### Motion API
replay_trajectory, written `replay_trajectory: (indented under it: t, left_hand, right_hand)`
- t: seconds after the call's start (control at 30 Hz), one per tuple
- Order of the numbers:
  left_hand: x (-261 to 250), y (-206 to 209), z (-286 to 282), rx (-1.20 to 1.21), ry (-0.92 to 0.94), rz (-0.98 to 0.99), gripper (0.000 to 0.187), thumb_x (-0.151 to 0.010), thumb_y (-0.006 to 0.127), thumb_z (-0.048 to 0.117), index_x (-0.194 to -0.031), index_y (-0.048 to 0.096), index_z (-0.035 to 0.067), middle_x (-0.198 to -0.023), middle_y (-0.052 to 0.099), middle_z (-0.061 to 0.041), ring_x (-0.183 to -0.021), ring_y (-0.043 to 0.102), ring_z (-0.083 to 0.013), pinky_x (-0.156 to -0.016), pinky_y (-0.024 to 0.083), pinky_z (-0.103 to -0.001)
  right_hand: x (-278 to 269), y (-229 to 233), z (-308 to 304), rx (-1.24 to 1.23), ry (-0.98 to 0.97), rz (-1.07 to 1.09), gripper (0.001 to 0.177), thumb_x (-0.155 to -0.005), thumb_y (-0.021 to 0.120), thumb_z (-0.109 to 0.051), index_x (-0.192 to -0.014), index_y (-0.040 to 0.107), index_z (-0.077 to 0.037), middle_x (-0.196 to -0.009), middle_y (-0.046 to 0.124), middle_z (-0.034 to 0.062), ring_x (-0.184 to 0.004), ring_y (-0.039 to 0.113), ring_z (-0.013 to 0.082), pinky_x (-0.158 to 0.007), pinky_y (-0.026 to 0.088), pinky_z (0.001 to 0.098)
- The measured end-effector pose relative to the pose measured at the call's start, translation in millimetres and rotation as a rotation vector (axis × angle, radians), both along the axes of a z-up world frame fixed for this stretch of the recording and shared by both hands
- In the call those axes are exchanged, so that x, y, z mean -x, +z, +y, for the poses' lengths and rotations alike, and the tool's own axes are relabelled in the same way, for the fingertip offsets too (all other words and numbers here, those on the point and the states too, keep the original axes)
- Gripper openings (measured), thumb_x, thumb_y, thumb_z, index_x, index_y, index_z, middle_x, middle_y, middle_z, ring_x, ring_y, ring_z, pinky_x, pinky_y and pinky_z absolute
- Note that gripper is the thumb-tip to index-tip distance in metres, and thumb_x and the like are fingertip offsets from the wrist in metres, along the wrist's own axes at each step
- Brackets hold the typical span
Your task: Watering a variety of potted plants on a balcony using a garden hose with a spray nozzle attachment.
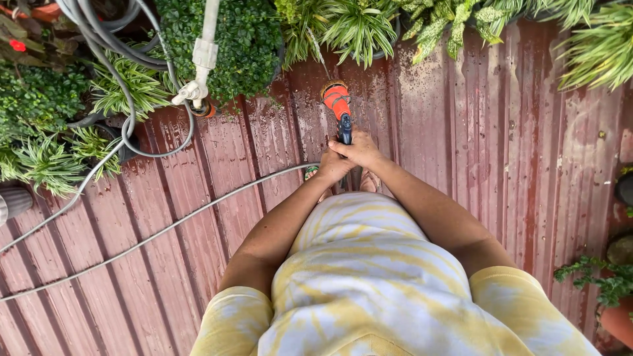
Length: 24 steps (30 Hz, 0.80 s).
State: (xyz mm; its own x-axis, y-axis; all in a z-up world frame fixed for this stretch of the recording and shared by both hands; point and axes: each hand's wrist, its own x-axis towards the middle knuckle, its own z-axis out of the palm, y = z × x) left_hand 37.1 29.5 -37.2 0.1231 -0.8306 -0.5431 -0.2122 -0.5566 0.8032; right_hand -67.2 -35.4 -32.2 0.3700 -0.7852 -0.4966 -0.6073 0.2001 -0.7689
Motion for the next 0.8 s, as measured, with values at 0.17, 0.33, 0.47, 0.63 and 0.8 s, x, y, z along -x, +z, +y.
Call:
replay_trajectory:
  t: [0.17, 0.33, 0.47, 0.63, 0.8]
  left_hand:
    - [-5, 4, -1, 0.002, 0.003, -0.005, 0.091, -0.066, 0.080, 0.034, -0.136, 0.035, -0.002, -0.123, 0.057, -0.025, -0.116, 0.053, -0.0408, -0.098, 0.045, -0.054]
    - [-10, 1, -6, 0.016, 0.013, -0.009, 0.092, -0.066, 0.080, 0.034, -0.138, 0.034, 0.000, -0.124, 0.057, -0.024, -0.117, 0.053, -0.0402, -0.098, 0.045, -0.053]
    - [-12, -7, -9, 0.027, -0.019, -0.044, 0.088, -0.068, 0.079, 0.036, -0.137, 0.036, 0.001, -0.123, 0.058, -0.023, -0.115, 0.054, -0.0395, -0.097, 0.046, -0.052]
    - [-13, 18, -13, 0.017, -0.072, -0.073, 0.078, -0.068, 0.076, 0.037, -0.129, 0.043, 0.000, -0.119, 0.060, -0.024, -0.113, 0.056, -0.0401, -0.097, 0.046, -0.053]
    - [-13, 0, -17, 0.050, -0.112, -0.079, 0.072, -0.070, 0.075, 0.035, -0.126, 0.045, 0.000, -0.117, 0.061, -0.025, -0.111, 0.056, -0.0422, -0.095, 0.046, -0.055]
  right_hand:
    - [-8, 11, -5, 0.024, 0.028, 0.037, 0.056, -0.069, 0.076, -0.050, -0.102, 0.059, -0.008, -0.092, 0.068, 0.0142, -0.096, 0.065, 0.0319, -0.077, 0.051, 0.0410]
    - [-14, 14, -10, 0.055, 0.002, -0.007, 0.052, -0.069, 0.077, -0.047, -0.099, 0.060, -0.008, -0.088, 0.068, 0.0144, -0.093, 0.066, 0.0315, -0.073, 0.050, 0.0416]
    - [-15, 20, -14, 0.074, 0.002, 0.002, 0.049, -0.069, 0.076, -0.047, -0.094, 0.062, -0.007, -0.084, 0.068, 0.0144, -0.089, 0.067, 0.0312, -0.070, 0.051, 0.0410]
    - [-13, 8, -16, 0.076, -0.017, 0.029, 0.051, -0.068, 0.076, -0.049, -0.093, 0.062, -0.006, -0.084, 0.068, 0.0154, -0.089, 0.067, 0.0319, -0.071, 0.051, 0.0424]
    - [-13, 20, -14, 0.067, -0.081, 0.012, 0.052, -0.068, 0.077, -0.046, -0.096, 0.062, -0.005, -0.089, 0.068, 0.0170, -0.094, 0.065, 0.0341, -0.073, 0.050, 0.0434]
